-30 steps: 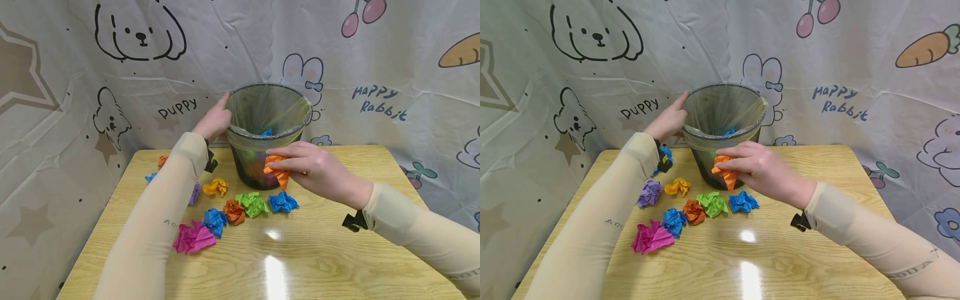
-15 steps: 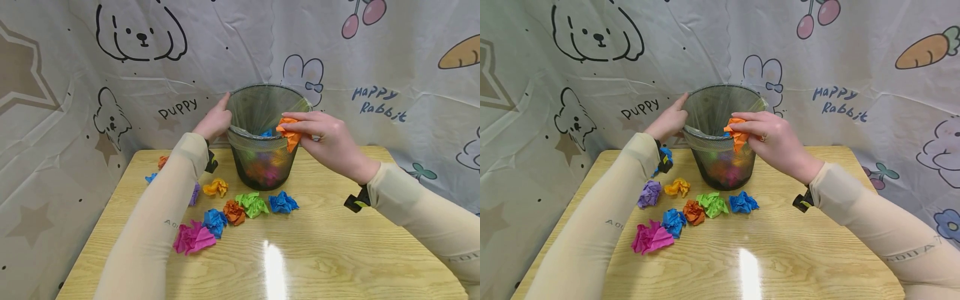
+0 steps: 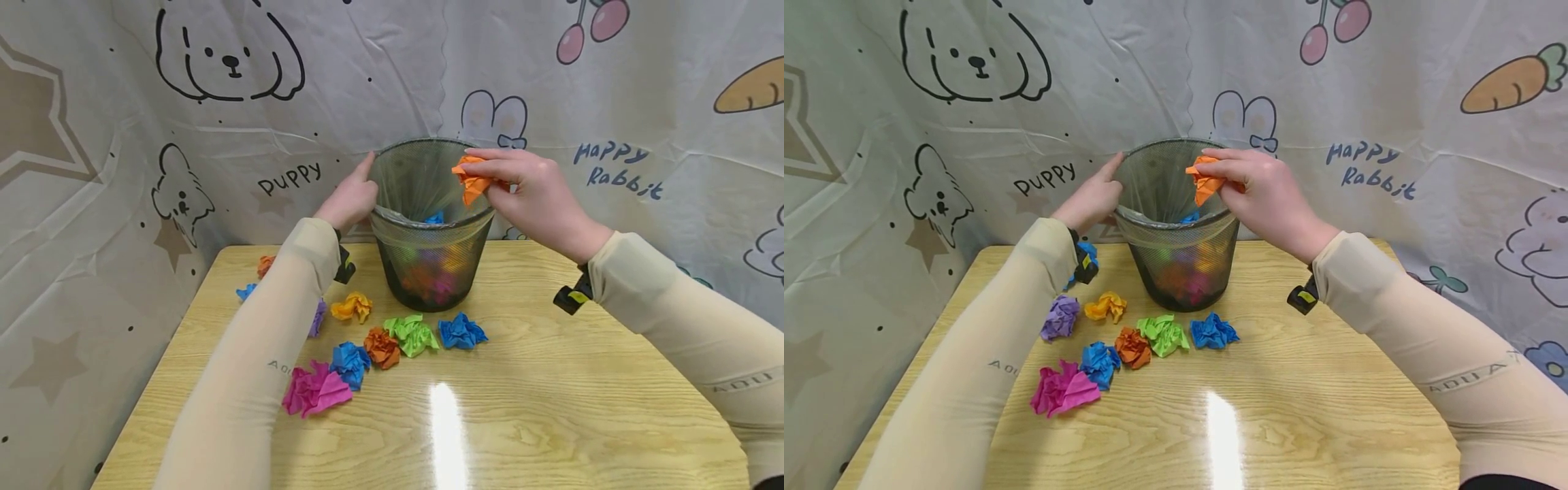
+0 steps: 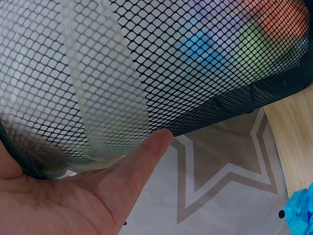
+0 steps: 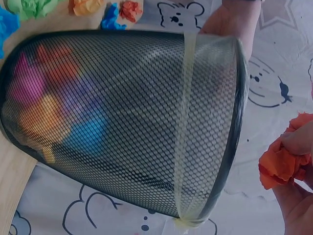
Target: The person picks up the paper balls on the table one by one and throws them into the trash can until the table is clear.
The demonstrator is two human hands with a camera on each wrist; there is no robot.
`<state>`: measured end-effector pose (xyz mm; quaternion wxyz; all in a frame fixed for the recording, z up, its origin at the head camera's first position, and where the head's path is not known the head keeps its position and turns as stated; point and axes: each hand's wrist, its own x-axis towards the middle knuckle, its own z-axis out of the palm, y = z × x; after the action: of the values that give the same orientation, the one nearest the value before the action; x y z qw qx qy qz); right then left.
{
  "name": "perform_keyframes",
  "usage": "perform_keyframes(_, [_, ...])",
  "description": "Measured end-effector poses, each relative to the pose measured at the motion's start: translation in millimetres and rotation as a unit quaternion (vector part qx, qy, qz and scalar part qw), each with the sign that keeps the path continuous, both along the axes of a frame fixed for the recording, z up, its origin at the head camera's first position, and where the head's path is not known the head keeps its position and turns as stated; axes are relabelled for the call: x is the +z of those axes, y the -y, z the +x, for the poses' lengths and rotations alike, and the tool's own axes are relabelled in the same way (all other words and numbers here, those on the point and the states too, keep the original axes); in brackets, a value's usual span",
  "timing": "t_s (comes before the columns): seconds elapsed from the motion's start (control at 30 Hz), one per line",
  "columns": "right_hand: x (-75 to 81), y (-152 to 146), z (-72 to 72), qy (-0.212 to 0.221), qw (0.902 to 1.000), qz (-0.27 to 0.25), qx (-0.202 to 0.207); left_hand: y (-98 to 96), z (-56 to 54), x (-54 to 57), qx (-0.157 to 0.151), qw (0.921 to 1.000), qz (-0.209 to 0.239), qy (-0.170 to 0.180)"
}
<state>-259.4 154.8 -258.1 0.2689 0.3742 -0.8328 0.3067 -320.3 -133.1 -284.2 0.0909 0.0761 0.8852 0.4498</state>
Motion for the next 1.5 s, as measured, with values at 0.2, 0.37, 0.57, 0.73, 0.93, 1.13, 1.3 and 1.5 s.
perform_keyframes(0.2, [5.2,0.8,-8.0,0.051,0.9976,0.014,-0.045,-0.2,1.4,0.2,0.001,1.0,0.007,0.002])
perform_keyframes(0.37, [9.4,5.3,-13.7,0.096,0.9911,0.055,-0.074,-0.7,0.8,0.5,0.001,1.0,0.005,-0.006])
perform_keyframes(0.57, [11.6,13.7,-26.3,0.116,0.9854,0.095,-0.081,-1.1,0.5,1.7,0.008,0.9998,0.006,-0.015])
perform_keyframes(0.73, [13.3,19.6,-32.9,0.144,0.9787,0.12,-0.083,-0.6,-0.8,0.3,0.006,0.9999,0.01,-0.007])
perform_keyframes(0.93, [12.0,24.3,-38.3,0.16,0.9736,0.141,-0.081,0.1,-1.6,-0.4,0.005,0.9999,0.009,-0.009])
perform_keyframes(1.13, [10.6,26.2,-41.2,0.166,0.9703,0.155,-0.083,-1.0,-2.9,-0.5,0.006,1.0,0.003,-0.005])
perform_keyframes(1.3, [10.3,25.9,-40.3,0.182,0.9642,0.174,-0.083,-1.8,-1.5,0.9,0.008,1.0,0.004,-0.005])
perform_keyframes(1.5, [10.5,22.7,-38.2,0.16,0.9663,0.185,-0.08,-0.8,-0.6,1.4,0.003,1.0,-0.007,-0.004])
